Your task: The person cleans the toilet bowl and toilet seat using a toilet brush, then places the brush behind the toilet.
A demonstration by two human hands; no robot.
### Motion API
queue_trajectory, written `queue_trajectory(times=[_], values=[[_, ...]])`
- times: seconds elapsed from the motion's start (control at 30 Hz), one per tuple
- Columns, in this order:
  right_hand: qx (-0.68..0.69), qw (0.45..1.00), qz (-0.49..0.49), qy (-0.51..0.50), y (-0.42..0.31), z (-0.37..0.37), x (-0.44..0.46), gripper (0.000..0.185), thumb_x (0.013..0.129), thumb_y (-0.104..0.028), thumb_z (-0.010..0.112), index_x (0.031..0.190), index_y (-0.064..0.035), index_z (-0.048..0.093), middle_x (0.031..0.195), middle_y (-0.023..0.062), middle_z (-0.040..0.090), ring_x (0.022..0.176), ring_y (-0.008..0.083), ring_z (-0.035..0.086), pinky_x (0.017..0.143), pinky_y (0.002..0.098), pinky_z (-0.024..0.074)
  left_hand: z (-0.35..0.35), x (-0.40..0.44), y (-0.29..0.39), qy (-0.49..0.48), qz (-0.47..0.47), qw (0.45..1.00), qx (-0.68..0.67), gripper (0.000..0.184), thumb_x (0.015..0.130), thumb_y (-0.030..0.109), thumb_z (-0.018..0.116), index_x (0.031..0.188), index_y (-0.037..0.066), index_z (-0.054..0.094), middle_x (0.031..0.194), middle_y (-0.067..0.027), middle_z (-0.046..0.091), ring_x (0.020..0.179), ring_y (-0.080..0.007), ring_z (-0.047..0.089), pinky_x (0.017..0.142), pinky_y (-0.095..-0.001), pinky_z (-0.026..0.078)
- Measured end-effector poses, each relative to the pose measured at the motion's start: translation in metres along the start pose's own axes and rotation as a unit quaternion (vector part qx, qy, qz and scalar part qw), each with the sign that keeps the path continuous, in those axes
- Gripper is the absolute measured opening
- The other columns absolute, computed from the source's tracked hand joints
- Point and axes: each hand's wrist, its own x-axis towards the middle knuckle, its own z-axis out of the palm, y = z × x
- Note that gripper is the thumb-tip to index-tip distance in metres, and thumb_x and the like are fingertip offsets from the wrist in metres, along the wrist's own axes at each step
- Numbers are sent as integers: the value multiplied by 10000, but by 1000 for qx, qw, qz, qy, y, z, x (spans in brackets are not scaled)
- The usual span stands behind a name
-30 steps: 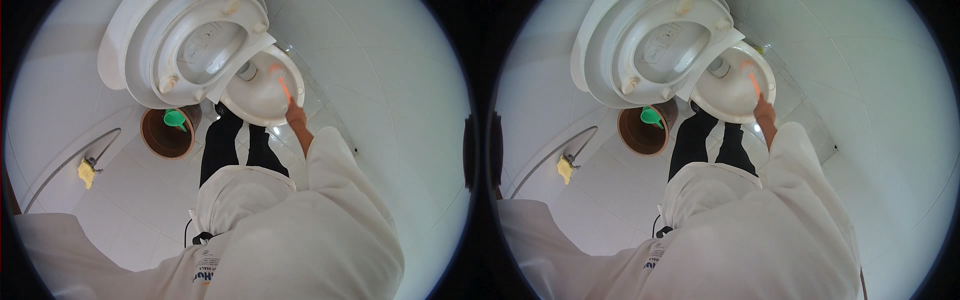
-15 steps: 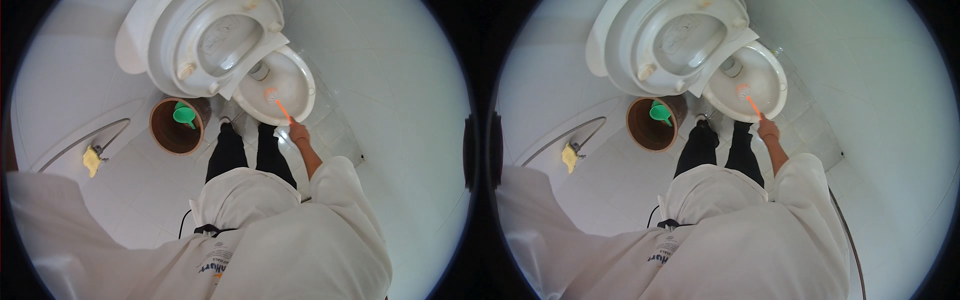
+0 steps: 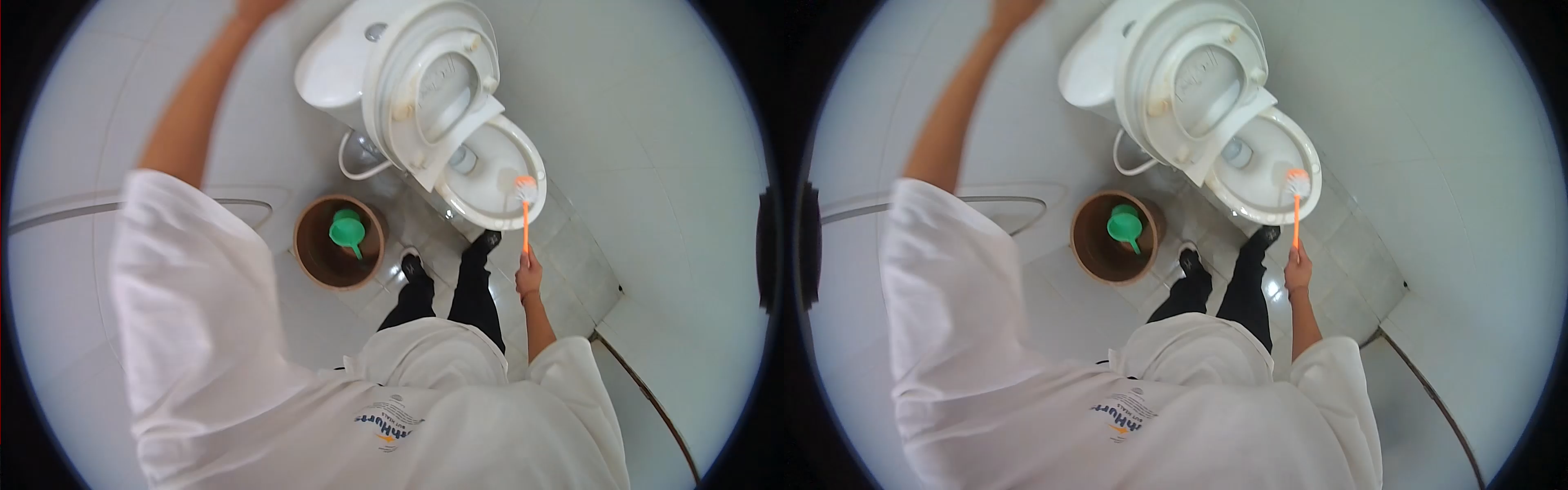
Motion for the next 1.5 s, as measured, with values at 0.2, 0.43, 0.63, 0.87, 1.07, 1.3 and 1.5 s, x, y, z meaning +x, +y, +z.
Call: queue_trajectory(times=[0.2, 0.43, 0.63, 0.87, 1.07, 1.3, 1.5], values=[[77, 996, -5, 39, -9, -8, -64, 414, 935, -350, 455, 1314, -183, 472, 480, -45, 351, 354, 58, 334, 303, 239, 273, 77, -125, 66, -207, -28, 974, -91, 429, 857, 405, 466, 1279, 334, 451, 1353, -116, 323, 1305, -267, 224, 1025, -593, 86], [125, 990, 22, 63, -13, -36, -106, 425, 933, -364, 462, 1322, -192, 461, 477, -54, 337, 356, 54, 324, 307, 230, 265, 111, -115, 79, -275, -160, 942, -104, 466, 931, 500, 230, 1326, 330, 409, 1400, -151, 242, 1339, -293, 123, 1031, -606, 26], [173, 971, 141, 90, 4, -62, -119, 424, 933, -373, 465, 1329, -221, 448, 475, -62, 330, 356, 45, 299, 310, 221, 239, 159, -110, 78, -283, -230, 919, -150, 579, 906, 604, 147, 1328, 308, 411, 1441, -167, 196, 1368, -289, 56, 1027, -616, -7], [188, 963, 176, 79, 20, -106, -98, 415, 931, -374, 467, 1324, -243, 452, 468, -55, 332, 351, 50, 298, 308, 226, 235, 168, -127, 72, -261, -226, 931, -117, 478, 904, 541, 324, 1320, 321, 407, 1471, -119, 183, 1383, -273, 39, 1040, -594, 0], [131, 981, 126, 65, 56, -138, -59, 393, 929, -368, 469, 1304, -251, 480, 477, -46, 351, 359, 62, 313, 310, 237, 253, 206, -104, 56, -310, -338, 876, -150, 447, 907, 398, 418, 1340, 291, 398, 1467, -49, 240, 1370, -186, 159, 1031, -575, 69], [51, 977, 203, 43, 81, -168, -48, 384, 921, -339, 467, 1295, -254, 489, 518, -24, 391, 392, 79, 360, 320, 254, 294, 201, -136, 65, -215, -367, 824, -374, 489, 927, 390, 316, 1360, 177, 391, 1499, -21, 199, 1389, -152, 115, 1085, -472, -3], [88, 936, 338, 42, 94, -184, -69, 391, 894, -282, 455, 1282, -261, 497, 510, -1, 398, 363, 105, 373, 313, 265, 302, 164, -127, 68, -187, -392, 715, -548, 464, 881, 141, 483, 1340, 133, 417, 1475, -117, 234, 1374, -239, 175, 1105, -361, 164]])
